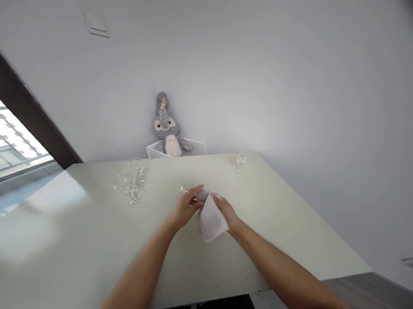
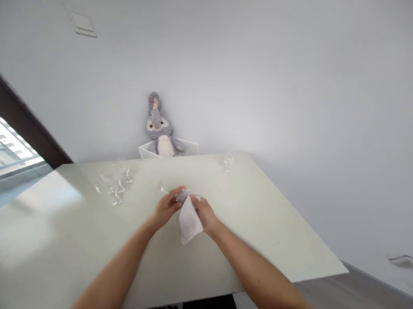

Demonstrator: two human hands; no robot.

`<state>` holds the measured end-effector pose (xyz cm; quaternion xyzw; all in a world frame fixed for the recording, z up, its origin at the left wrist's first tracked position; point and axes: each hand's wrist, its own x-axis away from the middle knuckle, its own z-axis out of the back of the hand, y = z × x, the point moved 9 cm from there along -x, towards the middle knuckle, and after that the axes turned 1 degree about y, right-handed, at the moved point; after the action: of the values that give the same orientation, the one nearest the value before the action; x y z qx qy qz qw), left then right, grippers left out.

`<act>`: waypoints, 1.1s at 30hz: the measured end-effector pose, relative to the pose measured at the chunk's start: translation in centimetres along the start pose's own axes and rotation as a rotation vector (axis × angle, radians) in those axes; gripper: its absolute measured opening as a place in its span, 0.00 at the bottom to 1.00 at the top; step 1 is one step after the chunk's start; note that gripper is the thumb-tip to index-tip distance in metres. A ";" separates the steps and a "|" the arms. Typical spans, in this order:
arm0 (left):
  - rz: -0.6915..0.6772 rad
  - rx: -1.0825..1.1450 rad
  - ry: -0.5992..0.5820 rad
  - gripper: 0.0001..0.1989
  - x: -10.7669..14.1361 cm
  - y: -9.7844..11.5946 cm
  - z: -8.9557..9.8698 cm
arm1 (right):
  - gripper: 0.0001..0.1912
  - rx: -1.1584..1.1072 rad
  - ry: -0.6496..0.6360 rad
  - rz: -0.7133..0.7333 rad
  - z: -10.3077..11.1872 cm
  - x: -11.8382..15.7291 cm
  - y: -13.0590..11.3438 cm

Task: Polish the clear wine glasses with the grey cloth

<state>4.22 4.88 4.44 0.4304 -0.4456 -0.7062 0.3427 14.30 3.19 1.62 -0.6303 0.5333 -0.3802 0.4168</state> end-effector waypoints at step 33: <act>-0.208 -1.052 -0.021 0.15 0.2 0.6 0.1 | 0.11 0.469 -0.250 0.120 1.6 -0.9 -3.6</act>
<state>4.16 4.51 5.00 0.2354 0.0101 -0.8685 0.4360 16.94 4.54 4.36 -0.5258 0.4118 -0.3871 0.6357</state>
